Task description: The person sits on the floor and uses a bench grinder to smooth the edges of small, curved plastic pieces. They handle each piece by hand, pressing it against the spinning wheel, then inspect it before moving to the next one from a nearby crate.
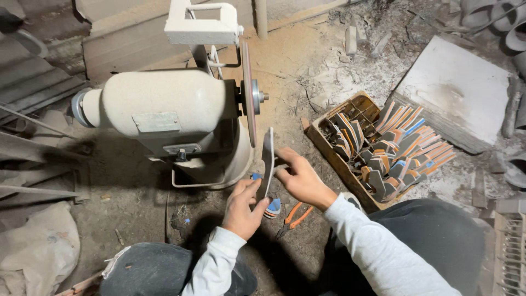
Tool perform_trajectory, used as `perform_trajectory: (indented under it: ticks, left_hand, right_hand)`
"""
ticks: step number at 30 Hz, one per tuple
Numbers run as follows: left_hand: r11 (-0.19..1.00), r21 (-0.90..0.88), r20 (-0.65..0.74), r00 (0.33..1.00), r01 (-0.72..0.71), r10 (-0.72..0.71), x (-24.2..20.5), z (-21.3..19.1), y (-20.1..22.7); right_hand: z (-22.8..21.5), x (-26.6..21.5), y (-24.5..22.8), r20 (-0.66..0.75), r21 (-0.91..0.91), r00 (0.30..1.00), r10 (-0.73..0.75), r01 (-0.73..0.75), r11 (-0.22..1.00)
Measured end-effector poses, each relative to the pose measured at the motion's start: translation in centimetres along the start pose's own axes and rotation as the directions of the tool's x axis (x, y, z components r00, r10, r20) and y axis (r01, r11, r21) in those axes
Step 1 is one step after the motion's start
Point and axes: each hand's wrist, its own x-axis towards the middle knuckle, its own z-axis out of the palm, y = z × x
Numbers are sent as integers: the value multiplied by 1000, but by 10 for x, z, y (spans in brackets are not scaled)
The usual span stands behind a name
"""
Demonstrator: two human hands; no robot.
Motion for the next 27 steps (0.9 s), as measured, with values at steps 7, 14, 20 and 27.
perform_trajectory:
  ticks: [7, 14, 20, 27]
  left_hand:
    - [982, -180, 59, 997, 56, -46, 13, 9, -16]
    - [911, -409, 75, 997, 58, -30, 21, 7, -24]
    - [912, -407, 78, 997, 58, -28, 63, 4, -33]
    - [994, -77, 22, 997, 79, -78, 8, 12, -24]
  right_hand:
    - [19, 25, -5, -65, -305, 989, -134, 108, 946]
    - [16, 38, 5, -54, -274, 994, -98, 80, 958]
    - [12, 72, 20, -94, -308, 989, -112, 78, 948]
    - [15, 25, 8, -29, -263, 993, -116, 105, 959]
